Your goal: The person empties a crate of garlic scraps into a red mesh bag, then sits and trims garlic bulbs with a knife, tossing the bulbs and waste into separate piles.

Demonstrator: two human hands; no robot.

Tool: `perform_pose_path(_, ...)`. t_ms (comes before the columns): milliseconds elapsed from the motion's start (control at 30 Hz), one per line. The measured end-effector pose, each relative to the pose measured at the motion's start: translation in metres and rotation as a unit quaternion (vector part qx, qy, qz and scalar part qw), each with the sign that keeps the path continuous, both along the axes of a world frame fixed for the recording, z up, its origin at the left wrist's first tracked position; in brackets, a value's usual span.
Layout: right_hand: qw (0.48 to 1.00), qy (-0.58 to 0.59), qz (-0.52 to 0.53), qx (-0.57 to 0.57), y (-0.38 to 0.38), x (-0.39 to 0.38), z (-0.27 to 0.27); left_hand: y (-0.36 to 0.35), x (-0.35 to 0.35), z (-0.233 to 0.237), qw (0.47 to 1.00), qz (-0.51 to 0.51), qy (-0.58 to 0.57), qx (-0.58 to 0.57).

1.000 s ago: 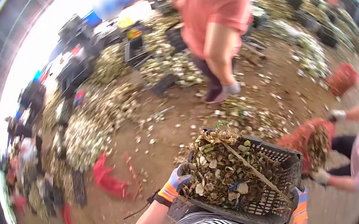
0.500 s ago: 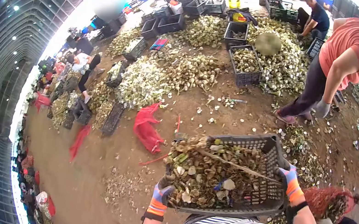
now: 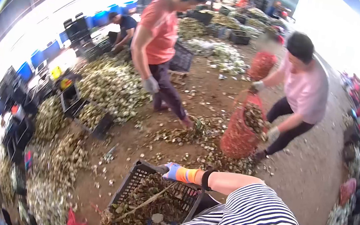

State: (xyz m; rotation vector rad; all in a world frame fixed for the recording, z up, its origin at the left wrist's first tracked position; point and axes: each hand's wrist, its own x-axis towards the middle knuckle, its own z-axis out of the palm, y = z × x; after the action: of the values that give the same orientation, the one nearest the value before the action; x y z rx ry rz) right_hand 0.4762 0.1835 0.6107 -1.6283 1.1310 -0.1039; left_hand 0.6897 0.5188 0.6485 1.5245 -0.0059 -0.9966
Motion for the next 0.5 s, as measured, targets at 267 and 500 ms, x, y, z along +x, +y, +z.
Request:
perform_pose_path(267,0.985,0.044,-0.164,0.018,0.050,-0.069,0.002,-0.028,0.003,-0.022,0.984,-0.174,0.025,0.014)
perform_pose_path(500,0.960,-0.009,-0.266,0.090,0.072,-0.158,0.015,-0.038,-0.055,-0.021,0.975,-0.215,0.033,0.041)
